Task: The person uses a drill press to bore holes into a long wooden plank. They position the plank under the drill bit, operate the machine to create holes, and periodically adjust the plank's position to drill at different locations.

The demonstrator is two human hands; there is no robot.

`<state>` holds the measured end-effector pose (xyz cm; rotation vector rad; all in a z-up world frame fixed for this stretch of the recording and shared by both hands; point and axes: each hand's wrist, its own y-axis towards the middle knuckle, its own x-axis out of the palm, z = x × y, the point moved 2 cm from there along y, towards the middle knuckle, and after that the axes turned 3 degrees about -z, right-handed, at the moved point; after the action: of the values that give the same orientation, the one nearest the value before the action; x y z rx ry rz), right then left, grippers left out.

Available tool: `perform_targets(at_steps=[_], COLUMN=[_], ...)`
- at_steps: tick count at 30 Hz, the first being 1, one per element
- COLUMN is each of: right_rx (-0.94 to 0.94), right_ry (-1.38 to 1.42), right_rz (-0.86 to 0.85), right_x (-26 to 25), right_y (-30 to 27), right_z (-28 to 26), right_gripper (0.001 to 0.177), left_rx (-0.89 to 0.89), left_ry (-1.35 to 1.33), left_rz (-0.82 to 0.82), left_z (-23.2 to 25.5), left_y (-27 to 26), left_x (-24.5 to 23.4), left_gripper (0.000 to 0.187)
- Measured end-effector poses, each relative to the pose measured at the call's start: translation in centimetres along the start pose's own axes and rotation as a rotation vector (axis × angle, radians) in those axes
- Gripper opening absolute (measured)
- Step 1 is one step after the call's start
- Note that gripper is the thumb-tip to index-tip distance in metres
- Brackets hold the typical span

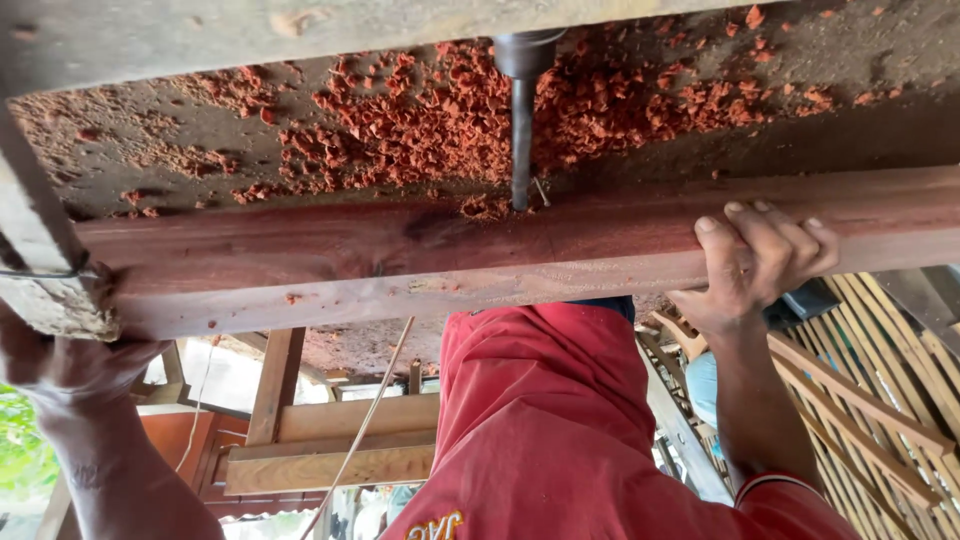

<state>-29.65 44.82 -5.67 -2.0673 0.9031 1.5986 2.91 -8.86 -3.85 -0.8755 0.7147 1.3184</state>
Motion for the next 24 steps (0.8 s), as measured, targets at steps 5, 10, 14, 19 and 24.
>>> perform_targets(at_steps=[5, 10, 14, 19, 24], right_rx=[-0.019, -0.036, -0.062, -0.056, -0.056], right_ry=[-0.006, 0.012, 0.026, -0.008, 0.000], right_rz=[0.068, 0.073, 0.040, 0.047, 0.094], right_x=[1.1, 1.2, 0.2, 0.2, 0.8], right_y=[-0.4, 0.3, 1.3, -0.2, -1.5], right_z=[0.6, 0.3, -0.7, 0.0, 1.5], right_gripper=[0.081, 0.052, 0.095, 0.058, 0.030], left_rx=[-0.021, -0.015, -0.042, -0.005, 0.004], left_ry=[0.345, 0.276, 0.186, 0.318, 0.295], left_rz=[-0.047, 0.041, 0.083, 0.114, 0.130], left_z=[-0.6, -0.7, 2.3, 3.0, 3.3], left_y=[-2.6, -1.0, 4.3, 5.1, 5.2], left_x=[0.0, 0.0, -1.3, -1.4, -1.2], left_gripper=[0.078, 0.061, 0.065, 0.036, 0.024])
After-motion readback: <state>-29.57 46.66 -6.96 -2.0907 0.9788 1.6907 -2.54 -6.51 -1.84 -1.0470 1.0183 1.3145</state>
